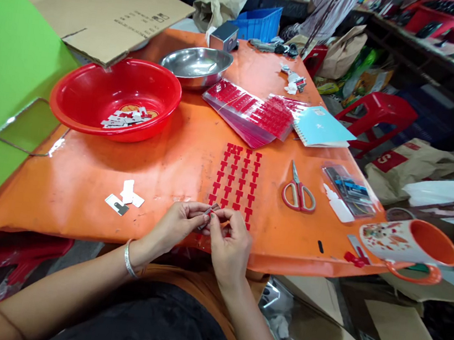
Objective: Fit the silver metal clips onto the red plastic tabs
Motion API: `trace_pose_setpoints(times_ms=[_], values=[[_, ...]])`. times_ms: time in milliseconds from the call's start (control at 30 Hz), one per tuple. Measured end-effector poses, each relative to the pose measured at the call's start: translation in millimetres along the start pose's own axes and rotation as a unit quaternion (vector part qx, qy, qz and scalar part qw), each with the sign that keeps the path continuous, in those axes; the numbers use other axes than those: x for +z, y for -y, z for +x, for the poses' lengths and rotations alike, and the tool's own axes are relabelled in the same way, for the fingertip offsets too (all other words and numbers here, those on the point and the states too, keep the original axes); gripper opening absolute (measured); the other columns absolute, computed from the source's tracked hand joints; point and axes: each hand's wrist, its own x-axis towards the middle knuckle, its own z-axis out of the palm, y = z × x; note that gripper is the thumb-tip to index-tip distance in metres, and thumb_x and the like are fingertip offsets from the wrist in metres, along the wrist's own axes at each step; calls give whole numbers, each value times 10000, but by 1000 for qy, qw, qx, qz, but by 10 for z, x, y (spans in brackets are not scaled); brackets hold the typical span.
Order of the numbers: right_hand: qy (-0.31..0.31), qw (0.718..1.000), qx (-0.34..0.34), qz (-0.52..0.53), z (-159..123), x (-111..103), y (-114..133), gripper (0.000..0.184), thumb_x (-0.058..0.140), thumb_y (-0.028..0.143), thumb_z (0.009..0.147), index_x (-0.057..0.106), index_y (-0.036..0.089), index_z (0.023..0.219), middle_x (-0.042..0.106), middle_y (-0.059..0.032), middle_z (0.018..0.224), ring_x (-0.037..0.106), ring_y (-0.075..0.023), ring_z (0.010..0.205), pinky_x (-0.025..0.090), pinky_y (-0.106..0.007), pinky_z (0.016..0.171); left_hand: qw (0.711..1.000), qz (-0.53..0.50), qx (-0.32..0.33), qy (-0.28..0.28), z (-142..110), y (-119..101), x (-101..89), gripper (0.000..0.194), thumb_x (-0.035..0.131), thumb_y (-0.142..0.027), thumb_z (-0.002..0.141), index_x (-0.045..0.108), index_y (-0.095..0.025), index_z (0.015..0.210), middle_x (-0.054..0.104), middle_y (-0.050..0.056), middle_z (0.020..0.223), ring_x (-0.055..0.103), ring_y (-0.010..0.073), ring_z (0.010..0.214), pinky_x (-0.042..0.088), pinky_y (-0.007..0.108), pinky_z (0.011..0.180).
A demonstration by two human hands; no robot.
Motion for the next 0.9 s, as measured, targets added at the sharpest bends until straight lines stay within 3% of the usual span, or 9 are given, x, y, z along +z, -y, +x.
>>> trace_pose_setpoints(times_ms=[167, 667, 900], values=[[-49, 992, -70, -98, 76, -47, 6, 111, 595, 287, 828, 603, 181, 795, 532, -84, 1008, 558, -186, 898, 494, -252, 556, 1000, -22, -7, 6, -28, -1, 18, 229, 690, -251, 714, 688, -97, 883, 701, 38, 710, 642, 115, 609, 541, 238, 658], [-15, 999, 8, -32, 148, -44, -21, 113, 605, 294, 812, 569, 188, 795, 552, -23, 838, 577, -145, 707, 487, -279, 591, 1000, -16, -3, 19, -56, 6, 22, 231, 685, -268, 730, 702, -106, 894, 702, 37, 725, 649, 108, 630, 544, 220, 666], [-25, 986, 109, 127, 190, 10, -24, 276, 711, 325, 708, 514, 199, 855, 582, 35, 693, 568, -104, 556, 472, -228, 515, 1000, -10, 7, 12, -85, -37, 18, 263, 697, -298, 727, 710, -100, 900, 702, 44, 728, 639, 109, 620, 542, 231, 663]])
